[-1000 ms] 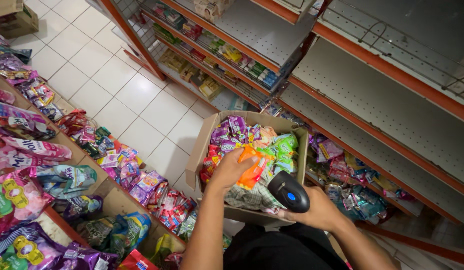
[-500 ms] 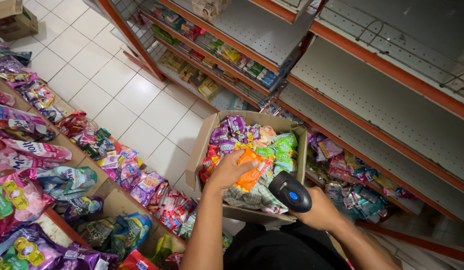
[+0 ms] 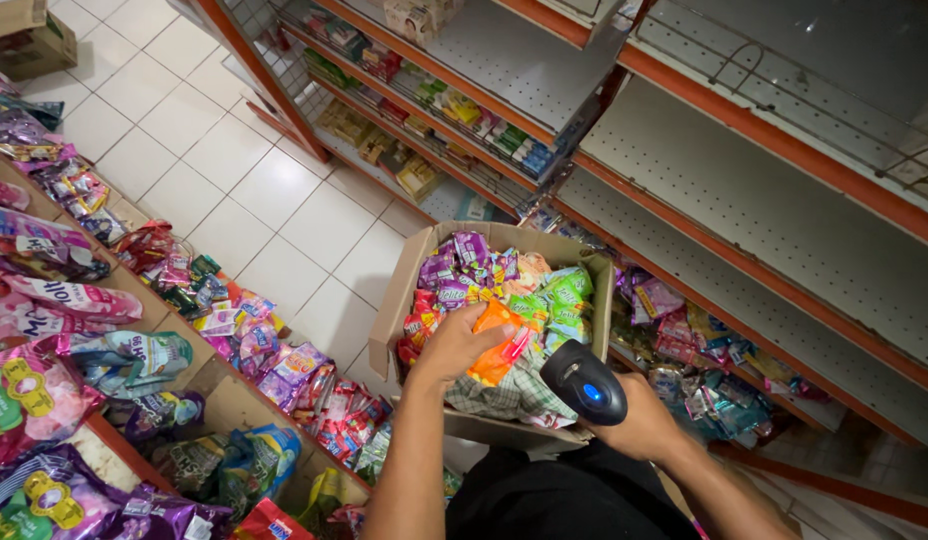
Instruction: The person scans items from a box using a handheld scanner and places them onto shelves in a store.
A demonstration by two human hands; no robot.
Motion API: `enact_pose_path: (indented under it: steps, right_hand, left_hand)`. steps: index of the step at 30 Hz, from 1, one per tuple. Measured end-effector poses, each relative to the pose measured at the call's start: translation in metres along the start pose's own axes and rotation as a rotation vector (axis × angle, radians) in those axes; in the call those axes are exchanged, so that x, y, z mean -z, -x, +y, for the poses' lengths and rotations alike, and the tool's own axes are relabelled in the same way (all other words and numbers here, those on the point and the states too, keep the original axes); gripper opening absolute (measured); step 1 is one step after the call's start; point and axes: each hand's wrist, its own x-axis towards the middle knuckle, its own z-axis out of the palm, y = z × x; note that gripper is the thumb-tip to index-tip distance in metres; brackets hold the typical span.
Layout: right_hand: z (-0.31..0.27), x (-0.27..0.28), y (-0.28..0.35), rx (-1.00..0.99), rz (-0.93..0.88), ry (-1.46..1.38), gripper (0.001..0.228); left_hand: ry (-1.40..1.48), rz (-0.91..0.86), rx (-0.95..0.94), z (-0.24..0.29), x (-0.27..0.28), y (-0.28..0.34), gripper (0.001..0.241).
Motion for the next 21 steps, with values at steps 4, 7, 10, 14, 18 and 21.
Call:
enact_pose_path:
  steps: [4, 7, 10, 14, 18, 21]
  right_hand:
    - [0.008, 0.002, -0.001, 0.031, 0.016, -0.036, 0.024]
    - [0.019, -0.002, -0.004, 0.025, 0.04, -0.005, 0.026]
    - [0.036, -0.007, -0.01, 0.044, 0.117, -0.016, 0.034]
    - [0.065, 0.021, -0.027, 0.316, 0.229, -0.273, 0.061]
    - [0.104, 0.103, -0.053, -0.063, 0.412, -0.15, 0.072]
    - [0.14, 0.17, -0.081, -0.438, 0.464, -0.012, 0.042]
  left_hand:
    - [0.004, 0.004, 0.01, 0.003, -0.004, -0.002, 0.034]
    - [0.105, -0.018, 0.024, 0.003, -0.009, -0.006, 0.035]
    - [0.063, -0.004, 0.004, -0.002, -0.011, -0.009, 0.034]
    - [0.044, 0.024, -0.057, -0.019, -0.011, -0.005, 0.031]
    - [0.17, 0.158, 0.003, -0.047, -0.018, 0.003, 0.036]
    - [0.438, 0.274, 0.054, -0.064, -0.031, 0.014, 0.045]
